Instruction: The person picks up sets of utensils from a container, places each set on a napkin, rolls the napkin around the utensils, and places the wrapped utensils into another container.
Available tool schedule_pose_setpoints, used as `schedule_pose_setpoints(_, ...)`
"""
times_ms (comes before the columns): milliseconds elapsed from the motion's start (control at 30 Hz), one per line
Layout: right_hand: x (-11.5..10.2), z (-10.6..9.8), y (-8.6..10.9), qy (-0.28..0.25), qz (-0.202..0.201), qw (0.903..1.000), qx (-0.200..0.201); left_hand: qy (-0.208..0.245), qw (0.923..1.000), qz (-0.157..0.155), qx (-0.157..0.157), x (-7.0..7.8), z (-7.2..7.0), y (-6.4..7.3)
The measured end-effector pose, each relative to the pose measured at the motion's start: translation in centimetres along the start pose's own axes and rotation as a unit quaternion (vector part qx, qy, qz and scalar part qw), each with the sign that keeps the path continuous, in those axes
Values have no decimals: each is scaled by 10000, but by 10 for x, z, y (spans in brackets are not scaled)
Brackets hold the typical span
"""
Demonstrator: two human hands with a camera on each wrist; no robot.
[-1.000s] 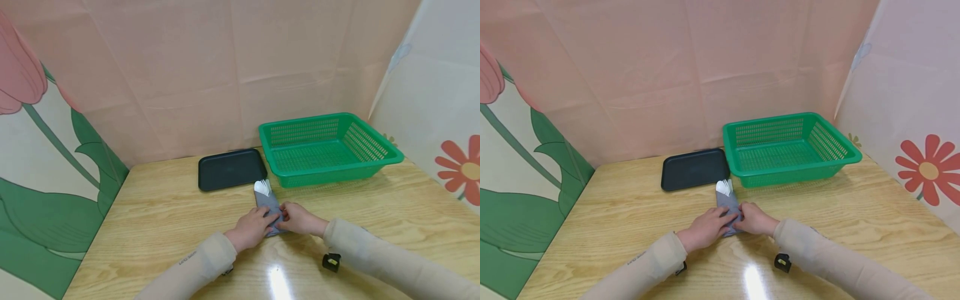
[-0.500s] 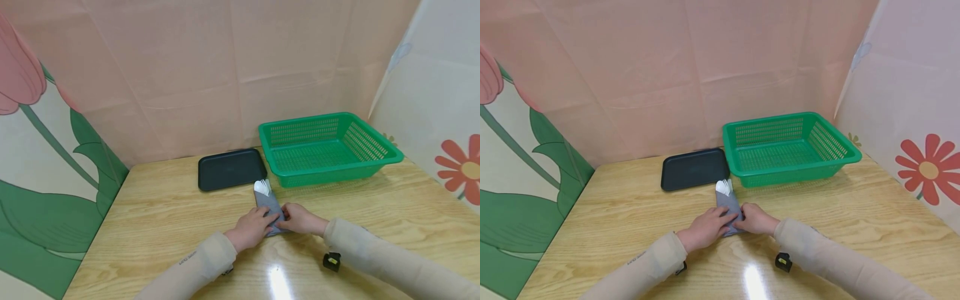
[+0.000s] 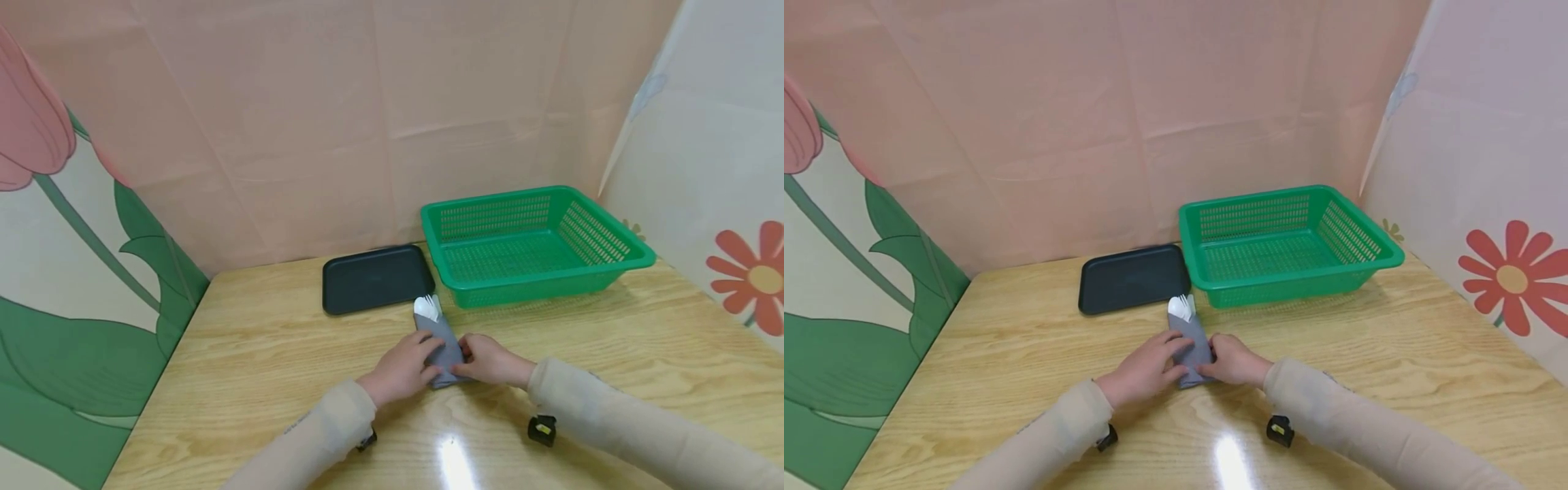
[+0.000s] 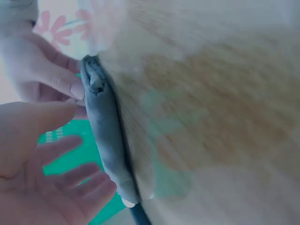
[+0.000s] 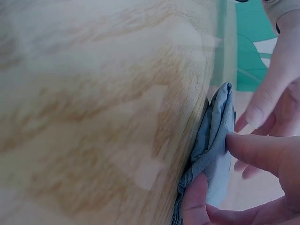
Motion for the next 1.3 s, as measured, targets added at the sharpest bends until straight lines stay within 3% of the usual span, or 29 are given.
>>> schedule_pose_setpoints(67, 0, 0, 0, 7, 29, 10000, -1, 686, 9968, -329, 251, -5, -1, 0)
schedule_pose_setpoints(133, 0, 0, 0, -4, 42, 10000, 3, 1556, 9839, -721, 510, -11, 0, 0)
schedule_pose_setpoints(267, 0, 0, 0, 6, 63, 10000, 20, 3203, 9322, -1503, 762, -22, 5, 2)
schedule_pose_setpoints(333, 0, 0, 0, -13, 136, 9999, 8, 3849, 9015, -1832, 749, -24, 7, 2)
schedule_pose_setpoints(367, 0, 0, 0, -10, 153, 9999, 4, 4061, 8898, -1950, 725, -25, 7, 1)
schedule_pose_setpoints(467, 0, 0, -1, -29, 200, 9998, 5, 4466, 8655, -2158, 701, -24, 8, 0)
schedule_pose_setpoints(500, 0, 0, -1, -30, 190, 9998, 11, 4522, 8611, -2217, 697, -25, 9, 0)
schedule_pose_setpoints(667, 1, 1, -1, -19, 85, 9999, 66, 4494, 8593, -2316, 774, -25, 12, -3)
schedule_pose_setpoints(900, 2, 1, -2, -63, 55, 10000, 35, 4339, 8709, -2153, 835, -28, 15, -7)
schedule_pose_setpoints(1133, 3, 2, -2, -138, -5, 9999, 64, 4335, 8655, -2350, 877, -30, 19, -11)
schedule_pose_setpoints(1300, 4, 2, -2, -115, -64, 9999, 113, 4298, 8694, -2277, 871, -29, 18, -12)
Point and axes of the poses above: each hand's wrist, its own y-axis away from the middle knuckle, its own z-axis out of the palm, x = y × z, the point moved 2 cm from there along -y, towards the middle knuckle, and after that the axes turned 8 degrees about z, right-handed, at the moved point
